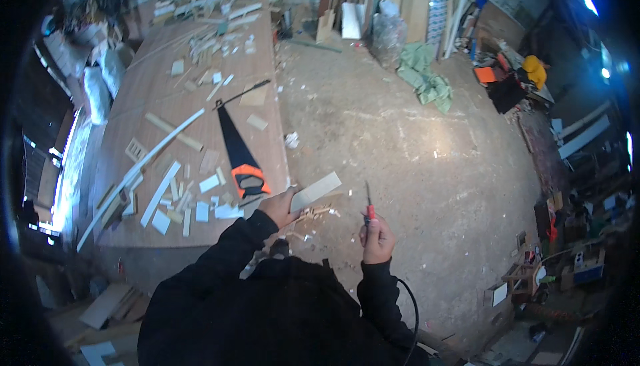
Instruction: The person scores and cuts wooden pieces and trims a small plastic strip using a utility knife.
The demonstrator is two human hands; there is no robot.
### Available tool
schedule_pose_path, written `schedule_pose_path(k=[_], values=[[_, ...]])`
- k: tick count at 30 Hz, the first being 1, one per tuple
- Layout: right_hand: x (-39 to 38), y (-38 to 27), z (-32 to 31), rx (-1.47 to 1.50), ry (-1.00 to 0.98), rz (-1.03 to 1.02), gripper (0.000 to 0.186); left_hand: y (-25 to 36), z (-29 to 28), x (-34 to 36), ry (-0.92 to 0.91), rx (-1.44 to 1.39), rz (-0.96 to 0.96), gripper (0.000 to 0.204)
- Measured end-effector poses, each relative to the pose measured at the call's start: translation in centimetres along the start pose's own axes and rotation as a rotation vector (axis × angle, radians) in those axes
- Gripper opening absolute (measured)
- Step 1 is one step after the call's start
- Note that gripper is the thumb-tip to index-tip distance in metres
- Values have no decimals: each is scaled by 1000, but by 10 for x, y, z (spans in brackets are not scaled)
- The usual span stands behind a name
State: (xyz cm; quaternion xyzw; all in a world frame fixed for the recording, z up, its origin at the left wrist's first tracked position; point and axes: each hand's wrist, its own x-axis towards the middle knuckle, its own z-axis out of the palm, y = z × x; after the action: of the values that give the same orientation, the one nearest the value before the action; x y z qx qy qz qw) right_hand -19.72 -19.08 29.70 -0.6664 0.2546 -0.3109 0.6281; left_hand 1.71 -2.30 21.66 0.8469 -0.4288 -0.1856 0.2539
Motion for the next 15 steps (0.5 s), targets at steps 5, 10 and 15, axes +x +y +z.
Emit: schedule_pose_path(k=[5,10,15], values=[[-46,69,-33,-12,92,296,45,-77,90,-10,-87,32,-167,61],[-78,92,-46,-61,125,466,38,-93,120,-6,-140,27,-117,61],[-90,81,-33,-173,129,506,38,-112,147,-4,-21,69,6,60]])
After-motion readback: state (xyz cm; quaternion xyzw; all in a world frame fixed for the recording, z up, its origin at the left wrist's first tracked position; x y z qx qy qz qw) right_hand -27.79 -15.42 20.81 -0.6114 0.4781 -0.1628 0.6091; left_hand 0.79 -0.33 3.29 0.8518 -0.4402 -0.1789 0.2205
